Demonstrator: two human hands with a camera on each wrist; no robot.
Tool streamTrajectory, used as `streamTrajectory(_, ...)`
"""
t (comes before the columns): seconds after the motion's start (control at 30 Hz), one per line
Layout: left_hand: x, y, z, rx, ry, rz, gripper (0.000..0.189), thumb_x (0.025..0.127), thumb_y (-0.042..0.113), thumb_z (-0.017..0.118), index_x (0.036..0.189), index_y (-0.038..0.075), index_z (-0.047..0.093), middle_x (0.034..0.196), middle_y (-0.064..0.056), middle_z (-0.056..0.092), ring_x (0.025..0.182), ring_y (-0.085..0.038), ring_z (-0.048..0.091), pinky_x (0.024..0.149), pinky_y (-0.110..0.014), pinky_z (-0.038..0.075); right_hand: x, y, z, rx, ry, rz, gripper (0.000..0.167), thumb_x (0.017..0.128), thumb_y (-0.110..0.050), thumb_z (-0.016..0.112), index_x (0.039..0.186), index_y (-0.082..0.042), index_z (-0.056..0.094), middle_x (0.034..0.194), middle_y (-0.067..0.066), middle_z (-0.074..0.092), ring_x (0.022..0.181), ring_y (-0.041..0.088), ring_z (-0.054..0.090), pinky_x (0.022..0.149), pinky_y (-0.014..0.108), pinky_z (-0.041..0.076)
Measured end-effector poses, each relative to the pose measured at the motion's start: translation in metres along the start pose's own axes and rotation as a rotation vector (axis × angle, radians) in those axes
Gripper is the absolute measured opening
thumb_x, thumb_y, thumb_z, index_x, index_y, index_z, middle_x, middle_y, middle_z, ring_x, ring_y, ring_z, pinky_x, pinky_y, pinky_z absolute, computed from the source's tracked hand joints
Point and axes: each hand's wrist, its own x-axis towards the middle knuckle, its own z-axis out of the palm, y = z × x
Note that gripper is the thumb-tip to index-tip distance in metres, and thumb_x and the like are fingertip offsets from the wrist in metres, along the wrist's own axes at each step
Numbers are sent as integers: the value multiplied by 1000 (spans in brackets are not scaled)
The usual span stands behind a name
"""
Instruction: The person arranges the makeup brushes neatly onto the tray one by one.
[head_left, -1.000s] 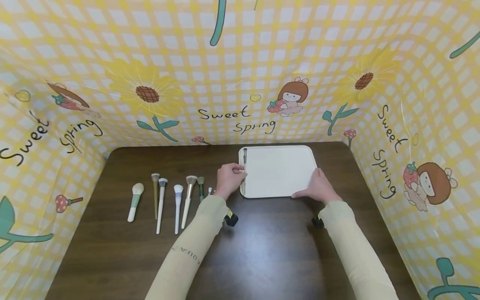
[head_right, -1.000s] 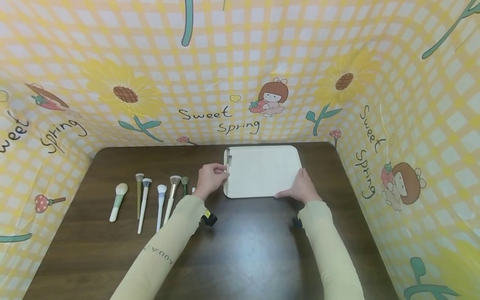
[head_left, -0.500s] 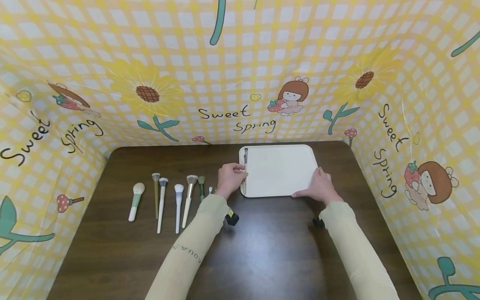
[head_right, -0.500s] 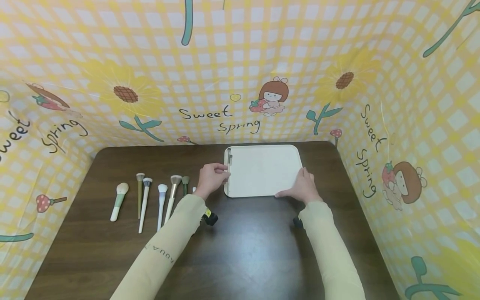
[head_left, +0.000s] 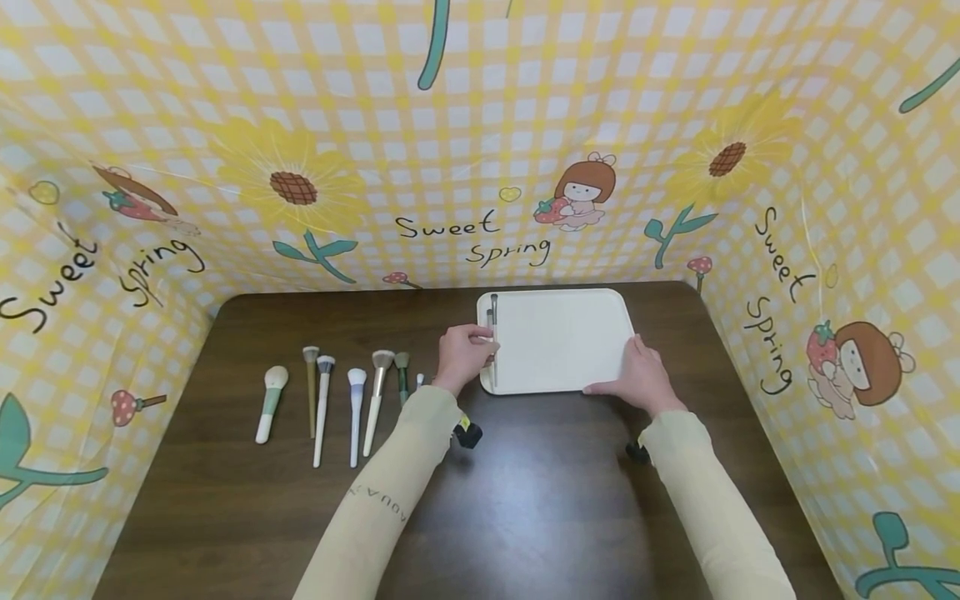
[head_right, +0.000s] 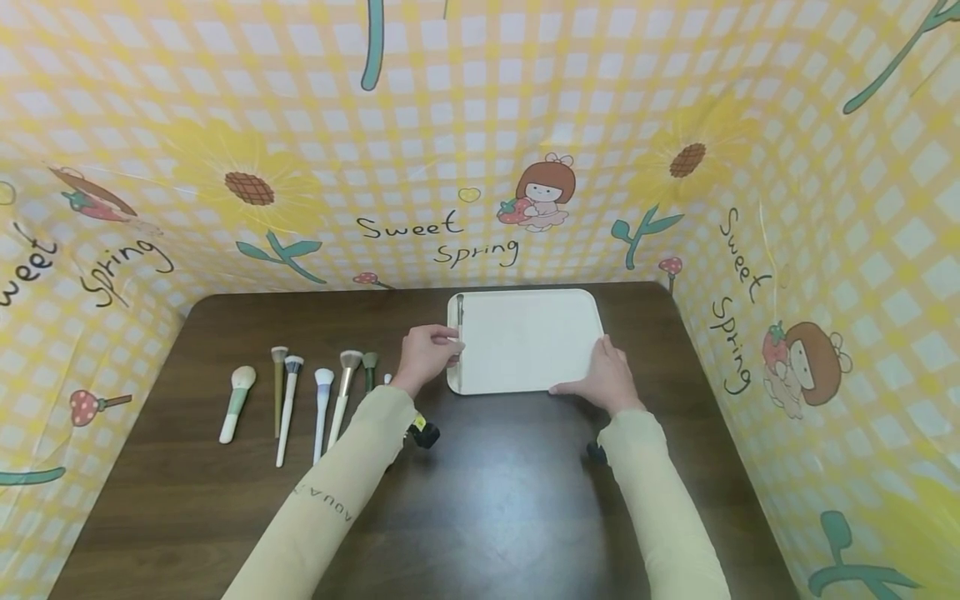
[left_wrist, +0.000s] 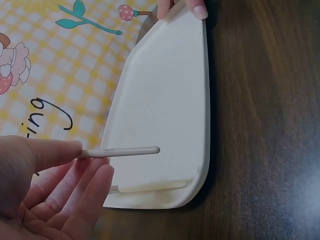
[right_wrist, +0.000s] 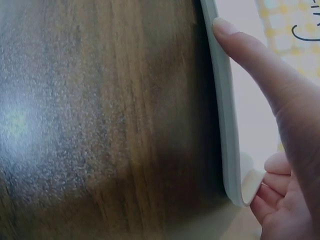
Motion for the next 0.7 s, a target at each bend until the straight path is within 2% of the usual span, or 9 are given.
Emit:
streamTrajectory(0.33, 3, 1, 3, -40, -13, -22, 19, 89, 6, 78, 107, 1, 75, 86, -9, 74, 69, -19, 71, 64, -29, 59, 1, 0, 3, -21, 18, -7, 146, 58, -73, 86, 149, 21, 21, 153, 43, 25, 138, 55, 32, 114, 57, 25)
streamTrajectory(0.57, 4, 0, 4, -48, -8, -28, 17, 88, 5, 79, 105, 1, 76, 85, -10, 74, 68, -19, 71, 63, -30, 59, -1, -2, 2, 23, 17, 36, 144, 60, -75, 84, 150, 18, 21, 151, 40, 30, 132, 58, 33, 110, 59, 31)
streamTrajectory(0.7, 4, -1, 4, -53, -9, -40, 18, 88, 6, 79, 105, 1, 76, 85, -9, 74, 69, -19, 71, 66, -33, 60, -1, -3, 2, 21, 8, 49, 144, 61, -75, 84, 150, 19, 19, 153, 41, 25, 133, 59, 31, 110, 60, 31)
